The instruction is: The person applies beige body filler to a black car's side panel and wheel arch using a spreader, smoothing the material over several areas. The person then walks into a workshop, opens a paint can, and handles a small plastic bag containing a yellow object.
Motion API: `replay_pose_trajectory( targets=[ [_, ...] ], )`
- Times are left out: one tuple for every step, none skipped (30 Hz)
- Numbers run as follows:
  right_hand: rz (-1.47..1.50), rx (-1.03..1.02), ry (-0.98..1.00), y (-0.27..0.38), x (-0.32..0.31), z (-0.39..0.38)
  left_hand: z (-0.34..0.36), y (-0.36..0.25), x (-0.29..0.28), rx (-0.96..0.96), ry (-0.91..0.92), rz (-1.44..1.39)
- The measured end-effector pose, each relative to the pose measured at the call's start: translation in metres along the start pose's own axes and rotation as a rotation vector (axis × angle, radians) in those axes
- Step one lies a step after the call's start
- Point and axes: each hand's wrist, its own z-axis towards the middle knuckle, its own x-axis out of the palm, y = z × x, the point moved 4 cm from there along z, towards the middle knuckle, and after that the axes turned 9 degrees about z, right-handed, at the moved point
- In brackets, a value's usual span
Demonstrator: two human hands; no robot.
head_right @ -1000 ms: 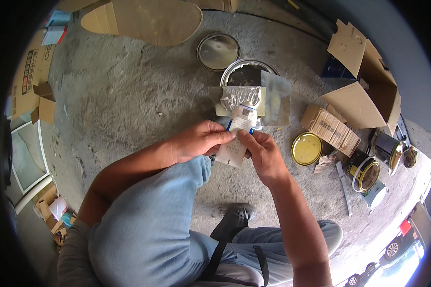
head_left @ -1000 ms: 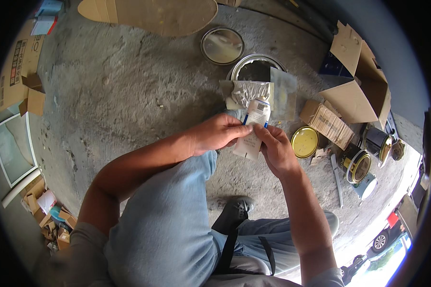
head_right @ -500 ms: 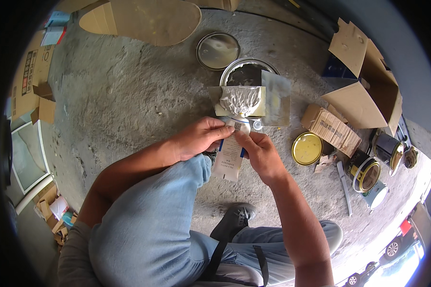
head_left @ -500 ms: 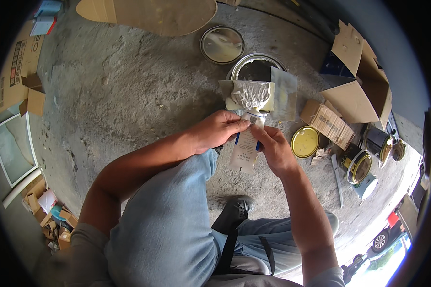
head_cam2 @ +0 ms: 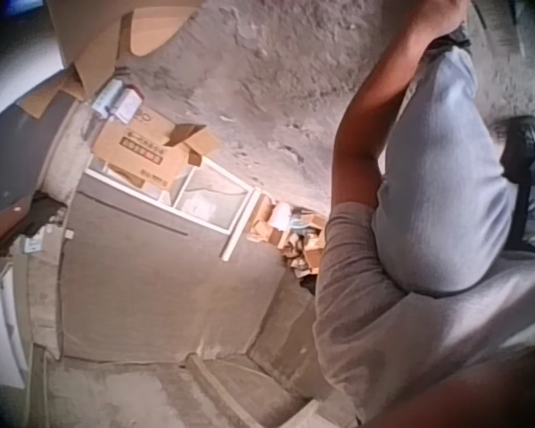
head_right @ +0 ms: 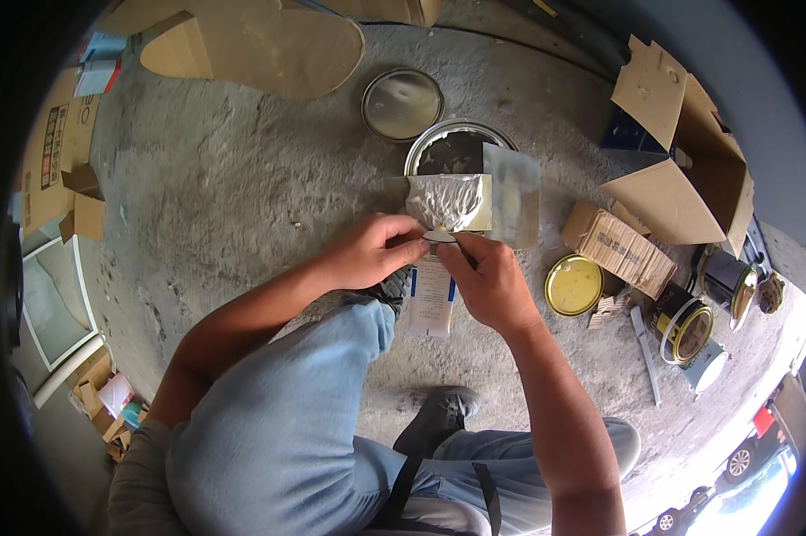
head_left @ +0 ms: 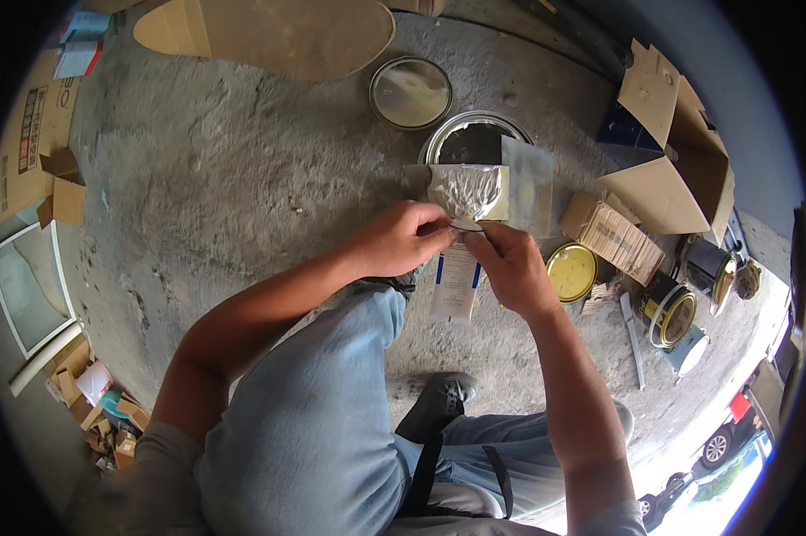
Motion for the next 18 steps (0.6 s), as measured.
replay_pose_trajectory(
  targets=[
    [-0.011,-0.002,0.000,0.002,0.000,0.002,0.001,-0.003,-0.004,0.030,-0.044,0.054],
    [-0.034,0.027,-0.009,0.004,0.000,0.004,0.001,-0.006,-0.008,0.059,-0.088,0.108],
    [-0.054,-0.008,-0.008,0.007,0.000,0.005,0.002,-0.010,-0.010,0.095,-0.097,0.155],
    [-0.086,-0.010,-0.015,0.009,0.001,0.006,0.002,-0.014,-0.011,0.130,-0.106,0.200],
    [-0.118,-0.013,-0.022,0.011,0.001,0.007,0.003,-0.018,-0.013,0.162,-0.113,0.246],
    [-0.113,-0.006,-0.025,0.011,0.002,0.008,0.004,-0.019,-0.013,0.135,-0.107,0.261],
    [-0.108,0.000,-0.027,0.012,0.003,0.009,0.004,-0.019,-0.014,0.104,-0.098,0.277],
    [-0.104,0.006,-0.029,0.012,0.003,0.009,0.004,-0.019,-0.014,0.073,-0.091,0.291],
    [-0.128,-0.007,-0.042,0.013,0.003,0.010,0.004,-0.020,-0.014,0.056,-0.101,0.313],
    [-0.152,-0.021,-0.054,0.013,0.003,0.011,0.005,-0.020,-0.014,0.040,-0.111,0.334],
    [-0.171,-0.041,-0.063,0.014,0.003,0.012,0.005,-0.021,-0.013,0.023,-0.118,0.346],
    [-0.189,-0.048,-0.074,0.014,0.002,0.013,0.006,-0.021,-0.013,0.026,-0.138,0.378],
    [-0.202,-0.060,-0.081,0.014,0.002,0.014,0.006,-0.022,-0.012,0.027,-0.154,0.400],
    [-0.213,-0.054,-0.085,0.014,0.002,0.015,0.006,-0.023,-0.011,0.027,-0.170,0.421],
    [-0.229,-0.087,-0.094,0.015,0.001,0.015,0.006,-0.024,-0.011,0.030,-0.182,0.429],
    [-0.243,-0.103,-0.102,0.016,0.001,0.016,0.006,-0.024,-0.011,0.033,-0.193,0.436],
    [-0.257,-0.119,-0.109,0.016,0.001,0.016,0.006,-0.025,-0.010,0.038,-0.208,0.445],
    [-0.238,-0.137,-0.121,0.016,0.001,0.016,0.006,-0.025,-0.010,0.050,-0.220,0.446]
  ],
)
